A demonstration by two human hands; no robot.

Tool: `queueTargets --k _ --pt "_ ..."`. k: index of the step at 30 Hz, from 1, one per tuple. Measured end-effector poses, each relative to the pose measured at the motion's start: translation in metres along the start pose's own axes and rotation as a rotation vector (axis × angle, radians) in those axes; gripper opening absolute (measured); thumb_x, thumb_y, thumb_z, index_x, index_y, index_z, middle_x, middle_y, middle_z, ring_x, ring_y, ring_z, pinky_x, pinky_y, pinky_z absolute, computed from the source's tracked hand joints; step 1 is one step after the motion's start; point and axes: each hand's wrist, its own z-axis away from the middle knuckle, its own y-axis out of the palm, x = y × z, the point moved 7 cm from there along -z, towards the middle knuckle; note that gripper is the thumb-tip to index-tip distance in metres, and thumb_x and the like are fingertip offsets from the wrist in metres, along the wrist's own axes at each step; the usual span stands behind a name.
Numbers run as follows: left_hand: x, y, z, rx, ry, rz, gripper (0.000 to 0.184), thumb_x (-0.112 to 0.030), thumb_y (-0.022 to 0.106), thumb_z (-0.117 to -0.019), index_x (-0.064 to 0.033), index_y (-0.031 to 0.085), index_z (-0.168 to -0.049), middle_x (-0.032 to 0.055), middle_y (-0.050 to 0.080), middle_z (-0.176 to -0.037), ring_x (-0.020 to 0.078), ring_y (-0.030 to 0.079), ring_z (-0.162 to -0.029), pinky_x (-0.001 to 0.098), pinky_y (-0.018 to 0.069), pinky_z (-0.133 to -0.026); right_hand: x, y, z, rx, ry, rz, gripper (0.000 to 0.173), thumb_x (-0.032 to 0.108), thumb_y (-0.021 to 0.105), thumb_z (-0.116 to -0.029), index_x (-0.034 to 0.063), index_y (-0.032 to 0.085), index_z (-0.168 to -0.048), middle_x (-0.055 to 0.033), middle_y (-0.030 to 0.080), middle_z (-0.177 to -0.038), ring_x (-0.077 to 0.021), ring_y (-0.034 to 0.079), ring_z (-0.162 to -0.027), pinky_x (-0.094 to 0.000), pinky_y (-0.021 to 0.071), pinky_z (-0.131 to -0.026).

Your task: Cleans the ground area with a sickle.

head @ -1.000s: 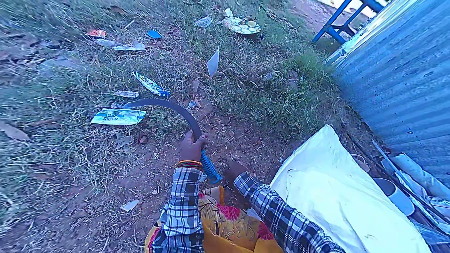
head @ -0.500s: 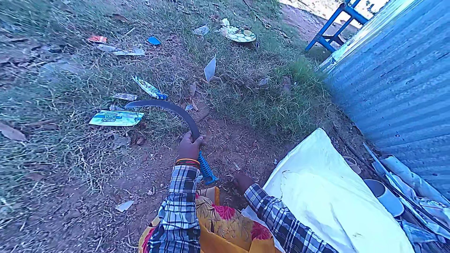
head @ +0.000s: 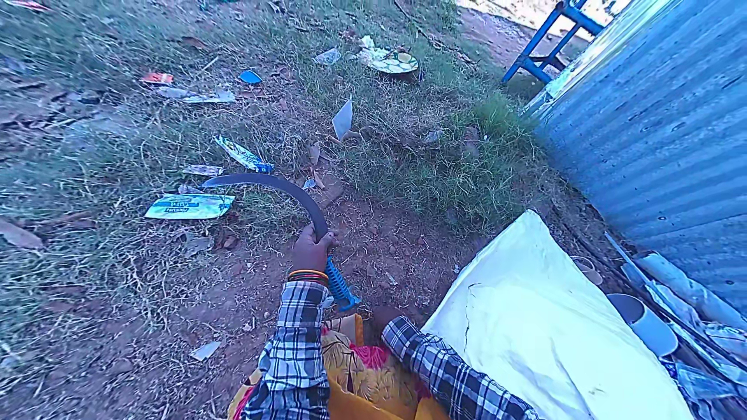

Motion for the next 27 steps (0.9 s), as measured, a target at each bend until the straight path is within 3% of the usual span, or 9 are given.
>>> queueTargets --k 5,10,13,15,18,21,23,25,27 --pt "-0.001 0.002 -0.001 0.013 0.002 0.021 0.034 -0.007 0.058 -0.1047 -0.0006 0.052 -0.138 0.0102 0.074 -0.109 0.0138 0.073 -0.081 0.0317 0.0603 -0.08 -0.007 0.013 -0.014 -0.042 -0.102 -0.016 0.045 0.024 0.045 -0.1093 -0.0078 0.055 -0.14 -0.0293 0.055 -0.145 -0.0448 0.052 -0.137 -0.0623 0.0387 -0.113" --pt "0.002 -0.006 -0.005 -0.019 0.013 0.059 0.032 -0.007 0.058 -0.1046 -0.0007 0.053 -0.136 0.0104 0.075 -0.108 0.0145 0.074 -0.082 0.0318 0.06 -0.08 -0.071 -0.011 -0.053 -0.24 -0.008 -0.429 0.053 0.037 0.034 -0.1135 -0.0035 0.057 -0.14 -0.0285 0.06 -0.138 -0.042 0.056 -0.133 -0.0588 0.0398 -0.113" --pt "0.002 -0.006 -0.006 -0.032 0.024 0.112 0.031 -0.006 0.057 -0.1051 -0.0004 0.052 -0.135 0.0108 0.075 -0.109 0.0152 0.074 -0.082 0.032 0.0598 -0.08 -0.127 -0.045 -0.043 -0.638 0.039 -0.856 0.052 0.037 0.042 -0.1117 -0.0075 0.067 -0.121 -0.0272 0.068 -0.104 -0.038 0.066 -0.096 -0.0565 0.0496 -0.092" --pt "0.001 -0.009 -0.006 -0.056 0.029 0.134 0.031 -0.006 0.056 -0.1053 0.0002 0.052 -0.136 0.0114 0.074 -0.109 0.0155 0.073 -0.081 0.0323 0.0592 -0.079 -0.163 -0.063 -0.033 -0.921 0.129 -1.228 0.049 0.035 0.044 -0.1116 -0.0098 0.065 -0.107 -0.0172 0.06 -0.081 -0.0241 0.057 -0.068 -0.0435 0.0502 -0.071" --pt "0.001 -0.008 -0.006 -0.064 0.001 0.151 0.032 -0.006 0.056 -0.1055 0.0017 0.051 -0.136 0.0116 0.074 -0.11 0.0139 0.073 -0.081 0.0303 0.0592 -0.078 -0.19 -0.08 -0.032 -1.161 0.139 -1.838 0.042 0.037 0.04 -0.1126 -0.0008 0.056 -0.113 -0.0057 0.051 -0.077 -0.0128 0.05 -0.055 -0.0312 0.0497 -0.054" --pt "0.011 0.006 -0.007 -0.016 -0.041 0.124 0.035 -0.007 0.056 -0.1057 0.0021 0.048 -0.139 0.0116 0.072 -0.111 0.0122 0.072 -0.08 0.0284 0.0593 -0.076 -0.116 -0.113 0.005 -1.156 -0.173 -2.057 0.035 0.038 0.041 -0.1122 0.0072 0.05 -0.101 0.0016 0.046 -0.067 -0.0076 0.046 -0.048 -0.0253 0.0473 -0.048" --pt "0.021 0.024 -0.004 0.005 -0.052 0.025 0.035 -0.01 0.057 -0.1054 0.0025 0.052 -0.138 0.014 0.072 -0.115 0.0142 0.072 -0.085 0.0316 0.0585 -0.081 -0.004 -0.126 0.054 -0.936 -0.719 -1.771 0.033 0.023 0.042 -0.1115 0.0 0.059 -0.095 -0.0003 0.058 -0.064 -0.0053 0.056 -0.052 -0.0222 0.0523 -0.055" --pt "0.022 0.045 0.006 0.17 -0.188 -0.065 0.041 -0.012 0.054 -0.1073 -0.0015 0.047 -0.146 0.0129 0.066 -0.125 0.016 0.068 -0.1 0.0349 0.0546 -0.094 0.11 -0.114 0.098 -0.541 -1.266 -1.08 0.037 0.014 0.05 -0.1071 -0.009 0.055 -0.135 -0.0134 0.07 -0.115 -0.0133 0.069 -0.089 -0.0296 0.0583 -0.086" --pt "0.035 0.061 0.001 0.23 -0.144 -0.067 0.04 -0.011 0.061 -0.1038 -0.0001 0.051 -0.141 0.0132 0.071 -0.116 0.0168 0.073 -0.09 0.0351 0.0599 -0.086 0.168 -0.099 0.112 -0.496 -1.374 -0.548 0.065 0.019 0.064 -0.1023 -0.003 0.036 -0.156 -0.0187 0.054 -0.149 -0.0226 0.068 -0.115 -0.0394 0.0566 -0.101"
